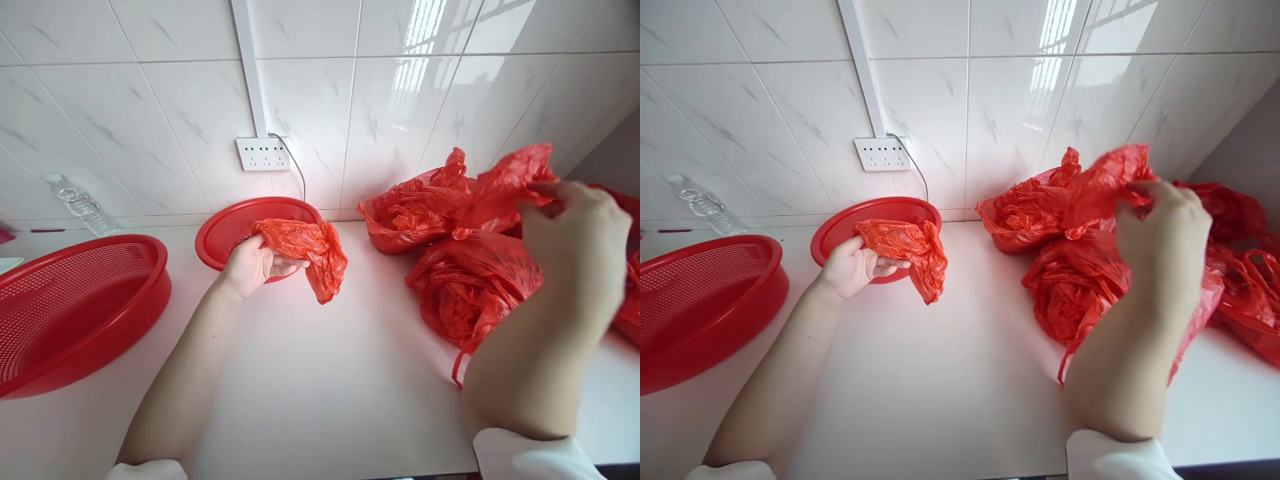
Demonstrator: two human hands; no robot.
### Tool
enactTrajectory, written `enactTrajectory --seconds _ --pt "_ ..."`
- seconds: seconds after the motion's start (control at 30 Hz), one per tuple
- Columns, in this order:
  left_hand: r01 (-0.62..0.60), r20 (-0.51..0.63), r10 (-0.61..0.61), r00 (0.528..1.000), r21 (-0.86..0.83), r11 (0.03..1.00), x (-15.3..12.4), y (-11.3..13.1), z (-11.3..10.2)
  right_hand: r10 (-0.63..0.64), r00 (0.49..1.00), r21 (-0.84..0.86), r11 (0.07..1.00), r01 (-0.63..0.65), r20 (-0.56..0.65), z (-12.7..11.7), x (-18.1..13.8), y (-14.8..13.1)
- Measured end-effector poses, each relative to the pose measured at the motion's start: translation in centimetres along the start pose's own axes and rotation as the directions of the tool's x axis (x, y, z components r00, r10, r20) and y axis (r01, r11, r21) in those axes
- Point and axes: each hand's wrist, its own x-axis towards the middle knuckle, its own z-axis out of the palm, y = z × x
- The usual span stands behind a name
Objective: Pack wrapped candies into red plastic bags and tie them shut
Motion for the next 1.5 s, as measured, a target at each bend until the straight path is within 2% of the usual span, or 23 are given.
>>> enactTrajectory --seconds 0.1,0.17,0.2,0.27,0.33,0.4,0.47,0.57,0.6,0.67,0.73,0.8,0.87,0.9,0.97,1.0,1.07,1.13,1.23,1.3,1.37,1.43,1.5 --pt "-0.006 0.033 0.006 0.999 -0.012 1.000 -0.1 -0.2 0.3 0.032 0.994 0.033 0.999 -0.035 0.104 -0.4 -0.5 -0.4" --pt "-0.045 0.093 0.046 0.995 -0.018 0.999 -0.2 -0.4 0.6 0.026 0.985 0.107 0.993 -0.045 0.168 0.1 -1.2 -3.4" --pt "-0.078 0.122 0.080 0.989 -0.021 0.997 -0.4 -0.5 0.8 0.004 0.964 0.167 0.985 -0.050 0.264 0.6 -1.7 -5.3" --pt "-0.136 0.171 0.136 0.976 -0.014 0.991 -0.7 -0.6 1.2 -0.170 0.853 0.409 0.911 -0.054 0.493 2.5 -2.9 -9.2" --pt "-0.153 0.215 0.144 0.966 0.027 0.988 -1.2 -0.7 1.6 -0.378 0.733 0.651 0.750 -0.116 0.566 4.9 -4.0 -12.0" --pt "-0.169 0.223 0.145 0.964 0.090 0.982 -1.6 -0.5 1.6 -0.463 0.665 0.755 0.609 -0.242 0.586 6.9 -4.6 -13.1" --pt "-0.242 0.181 0.216 0.959 0.133 0.961 -1.9 0.1 1.1 -0.401 0.699 0.771 0.536 -0.344 0.592 8.2 -4.4 -12.9" --pt "-0.396 0.054 0.392 0.918 0.149 0.906 -2.0 1.3 -0.1 -0.170 0.795 0.759 0.464 -0.456 0.582 8.4 -3.5 -11.3" --pt "-0.438 0.017 0.440 0.898 0.148 0.887 -1.9 1.6 -0.5 -0.115 0.799 0.752 0.439 -0.492 0.590 8.2 -3.1 -10.7" --pt "-0.501 -0.033 0.509 0.860 0.134 0.855 -1.6 2.0 -1.2 -0.079 0.770 0.720 0.426 -0.548 0.633 8.0 -2.5 -9.6" --pt "-0.523 -0.045 0.531 0.846 0.121 0.844 -1.3 2.1 -1.6 -0.086 0.730 0.661 0.508 -0.553 0.678 7.8 -2.2 -8.6" --pt "-0.481 -0.030 0.489 0.872 0.135 0.866 -1.3 2.0 -1.7 -0.055 0.720 0.529 0.718 -0.453 0.691 7.7 -2.1 -7.9" --pt "-0.398 0.033 0.398 0.917 0.159 0.903 -1.5 1.9 -1.5 -0.021 0.797 0.338 0.912 -0.232 0.604 7.3 -2.2 -7.8" --pt "-0.359 0.086 0.349 0.933 0.169 0.918 -1.6 1.8 -1.2 -0.051 0.846 0.275 0.955 -0.115 0.531 6.9 -2.4 -8.1" --pt "-0.305 0.208 0.262 0.943 0.213 0.928 -1.8 1.5 -0.5 -0.220 0.889 0.335 0.939 0.081 0.402 6.0 -3.0 -9.5" --pt "-0.293 0.263 0.226 0.938 0.254 0.922 -1.9 1.3 0.0 -0.330 0.872 0.440 0.885 0.153 0.361 5.6 -3.3 -10.5" --pt "-0.307 0.346 0.175 0.922 0.373 0.876 -2.0 1.0 1.1 -0.531 0.784 0.646 0.728 0.228 0.322 5.2 -4.3 -12.5" --pt "-0.335 0.364 0.156 0.918 0.503 0.796 -2.2 0.8 2.3 -0.654 0.677 0.740 0.629 0.237 0.339 5.7 -5.1 -13.8" --pt "-0.281 0.251 0.146 0.957 0.669 0.688 -3.0 1.5 3.2 -0.695 0.499 0.739 0.658 0.149 0.518 7.3 -5.5 -13.9" --pt "-0.151 0.107 0.107 0.988 0.755 0.638 -4.0 2.6 2.9 -0.635 0.436 0.698 0.716 0.024 0.638 8.0 -5.1 -12.8" --pt "0.021 -0.060 0.052 0.997 0.830 0.557 -5.2 3.9 2.0 -0.567 0.447 0.659 0.748 -0.071 0.692 7.8 -4.4 -11.7" --pt "0.174 -0.213 0.047 0.976 0.889 0.424 -6.2 4.8 1.2 -0.532 0.494 0.647 0.757 -0.086 0.688 6.9 -3.9 -11.3" --pt "0.220 -0.266 0.106 0.958 0.922 0.318 -6.8 5.0 1.0 -0.550 0.560 0.692 0.719 -0.060 0.620 5.8 -4.1 -12.0"
